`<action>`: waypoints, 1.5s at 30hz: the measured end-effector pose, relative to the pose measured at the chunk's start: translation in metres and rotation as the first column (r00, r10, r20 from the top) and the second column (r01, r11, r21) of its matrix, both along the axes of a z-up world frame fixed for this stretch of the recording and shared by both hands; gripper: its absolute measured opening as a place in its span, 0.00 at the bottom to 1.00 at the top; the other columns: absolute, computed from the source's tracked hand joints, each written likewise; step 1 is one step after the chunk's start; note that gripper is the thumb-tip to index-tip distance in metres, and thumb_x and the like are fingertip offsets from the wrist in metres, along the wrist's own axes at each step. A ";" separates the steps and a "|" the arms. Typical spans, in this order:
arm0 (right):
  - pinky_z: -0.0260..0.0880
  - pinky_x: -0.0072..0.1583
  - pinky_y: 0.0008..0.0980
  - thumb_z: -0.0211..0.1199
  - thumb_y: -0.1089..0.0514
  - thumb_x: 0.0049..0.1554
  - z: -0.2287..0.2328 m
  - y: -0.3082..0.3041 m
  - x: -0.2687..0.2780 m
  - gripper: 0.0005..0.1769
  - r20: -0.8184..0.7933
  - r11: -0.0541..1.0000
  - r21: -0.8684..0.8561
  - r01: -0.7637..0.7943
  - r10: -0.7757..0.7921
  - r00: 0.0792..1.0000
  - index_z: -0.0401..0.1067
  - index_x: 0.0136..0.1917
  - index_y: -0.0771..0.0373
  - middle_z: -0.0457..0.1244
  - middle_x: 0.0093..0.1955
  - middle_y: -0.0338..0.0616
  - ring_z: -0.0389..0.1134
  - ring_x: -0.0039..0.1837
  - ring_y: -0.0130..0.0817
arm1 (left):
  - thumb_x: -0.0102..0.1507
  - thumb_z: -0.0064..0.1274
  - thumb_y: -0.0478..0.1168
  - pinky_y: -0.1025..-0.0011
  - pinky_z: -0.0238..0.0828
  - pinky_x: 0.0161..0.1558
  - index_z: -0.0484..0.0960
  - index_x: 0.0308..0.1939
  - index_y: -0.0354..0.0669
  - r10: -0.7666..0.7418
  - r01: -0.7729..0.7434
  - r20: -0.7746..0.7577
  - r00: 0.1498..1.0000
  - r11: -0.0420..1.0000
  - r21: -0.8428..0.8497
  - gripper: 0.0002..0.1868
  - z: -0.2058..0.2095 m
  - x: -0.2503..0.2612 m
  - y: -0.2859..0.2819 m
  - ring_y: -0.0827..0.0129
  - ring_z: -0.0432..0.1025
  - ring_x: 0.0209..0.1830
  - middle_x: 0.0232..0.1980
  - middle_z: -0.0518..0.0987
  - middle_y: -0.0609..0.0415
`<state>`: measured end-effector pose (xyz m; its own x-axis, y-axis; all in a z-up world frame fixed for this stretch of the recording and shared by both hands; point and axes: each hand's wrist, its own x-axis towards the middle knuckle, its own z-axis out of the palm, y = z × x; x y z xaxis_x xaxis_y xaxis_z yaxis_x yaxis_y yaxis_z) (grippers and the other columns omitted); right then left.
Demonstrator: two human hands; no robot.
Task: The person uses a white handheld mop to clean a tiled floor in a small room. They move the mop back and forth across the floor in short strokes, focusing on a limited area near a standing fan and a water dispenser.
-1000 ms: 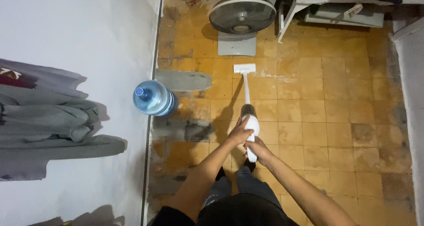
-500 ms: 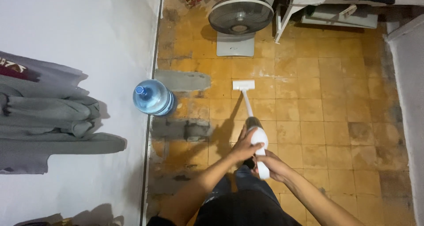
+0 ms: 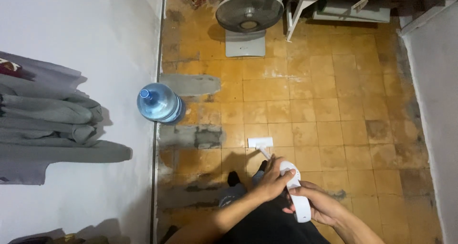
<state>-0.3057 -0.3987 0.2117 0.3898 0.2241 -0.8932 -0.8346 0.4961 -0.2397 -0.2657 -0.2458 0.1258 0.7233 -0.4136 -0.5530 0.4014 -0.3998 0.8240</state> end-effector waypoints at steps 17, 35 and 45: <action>0.79 0.51 0.58 0.59 0.74 0.53 -0.047 0.014 0.028 0.13 0.139 0.991 -0.120 -0.056 0.072 0.988 0.64 0.52 0.72 0.63 0.41 0.56 0.64 0.29 0.42 | 0.61 0.46 0.44 0.55 0.46 0.75 0.69 0.63 0.40 0.087 -0.062 0.278 0.957 0.993 -0.098 0.26 -0.012 0.044 0.000 0.55 0.51 0.78 0.72 0.57 0.46; 0.78 0.37 0.42 0.65 0.67 0.44 -0.214 0.053 0.167 0.35 0.294 0.904 -0.371 -0.214 0.332 0.896 0.62 0.64 0.76 0.64 0.38 0.55 0.72 0.32 0.45 | 0.64 0.43 0.52 0.56 0.37 0.81 0.56 0.80 0.66 -0.070 0.053 0.067 0.995 0.973 0.226 0.38 -0.130 0.184 0.026 0.45 0.42 0.84 0.84 0.39 0.31; 0.78 0.37 0.39 0.65 0.69 0.46 -0.111 0.054 0.121 0.34 0.234 0.926 -0.314 -0.208 0.288 0.928 0.62 0.65 0.80 0.62 0.40 0.53 0.70 0.34 0.43 | 0.63 0.50 0.55 0.50 0.38 0.80 0.62 0.78 0.68 -0.057 0.043 0.091 0.994 0.988 0.148 0.37 -0.070 0.134 0.033 0.35 0.40 0.82 0.84 0.41 0.31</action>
<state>-0.1843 -0.3445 0.1004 0.5899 0.1032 -0.8008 -0.8045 0.1605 -0.5719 -0.1319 -0.2127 0.0563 0.7554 -0.3707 -0.5404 0.3011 -0.5361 0.7886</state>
